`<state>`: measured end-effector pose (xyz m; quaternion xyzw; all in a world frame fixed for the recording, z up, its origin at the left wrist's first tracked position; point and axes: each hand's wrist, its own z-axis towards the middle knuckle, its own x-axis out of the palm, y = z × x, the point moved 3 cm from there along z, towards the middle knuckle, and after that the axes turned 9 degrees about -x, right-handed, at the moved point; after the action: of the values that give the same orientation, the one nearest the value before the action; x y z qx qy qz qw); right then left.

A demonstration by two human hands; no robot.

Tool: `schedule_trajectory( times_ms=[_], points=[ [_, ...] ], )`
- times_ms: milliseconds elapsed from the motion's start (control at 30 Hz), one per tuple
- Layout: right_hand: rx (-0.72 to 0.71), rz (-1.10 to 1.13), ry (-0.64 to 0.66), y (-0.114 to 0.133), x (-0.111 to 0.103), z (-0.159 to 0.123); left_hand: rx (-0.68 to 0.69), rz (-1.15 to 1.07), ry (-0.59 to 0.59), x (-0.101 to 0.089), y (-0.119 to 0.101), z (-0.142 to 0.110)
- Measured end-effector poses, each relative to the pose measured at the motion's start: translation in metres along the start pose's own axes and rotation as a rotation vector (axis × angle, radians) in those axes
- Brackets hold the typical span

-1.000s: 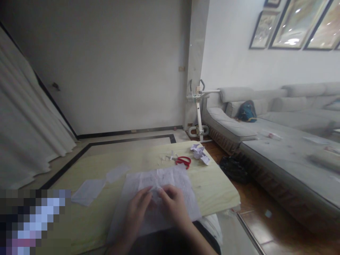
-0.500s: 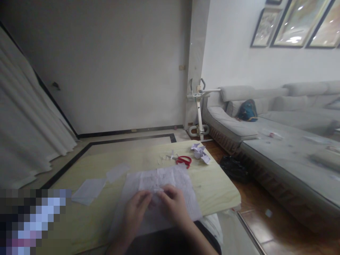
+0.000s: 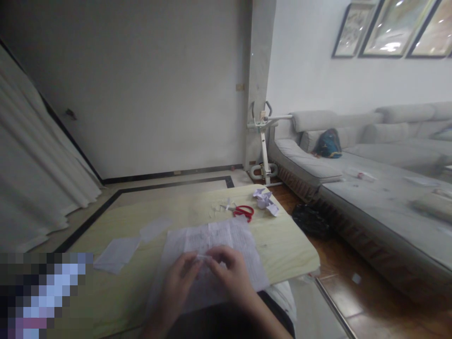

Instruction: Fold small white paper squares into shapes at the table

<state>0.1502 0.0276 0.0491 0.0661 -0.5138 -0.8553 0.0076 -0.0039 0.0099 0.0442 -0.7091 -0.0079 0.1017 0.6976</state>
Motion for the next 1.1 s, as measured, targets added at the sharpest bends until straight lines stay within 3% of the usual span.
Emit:
schedule_trajectory(
  times_ms=[300,467,600,767,833,1100],
  points=[
    [-0.277,-0.176,0.058,0.016,-0.006,0.001,0.008,0.059,-0.021,-0.005,-0.008,-0.004],
    [-0.323,-0.229,0.143,0.027,-0.007,0.001,0.116,0.15,-0.027,-0.006,-0.011,-0.003],
    [-0.285,-0.204,0.11,0.027,-0.01,0.001,0.256,0.209,-0.052,-0.007,-0.013,-0.007],
    [-0.016,-0.009,0.013,0.016,-0.009,0.001,0.446,0.176,-0.138,-0.008,-0.018,-0.015],
    [0.026,0.044,0.017,0.017,-0.007,0.002,0.483,0.165,-0.138,-0.006,-0.02,-0.017],
    [-0.123,-0.021,0.006,0.036,-0.009,0.002,0.44,0.135,0.047,0.003,-0.025,-0.019]
  ],
)
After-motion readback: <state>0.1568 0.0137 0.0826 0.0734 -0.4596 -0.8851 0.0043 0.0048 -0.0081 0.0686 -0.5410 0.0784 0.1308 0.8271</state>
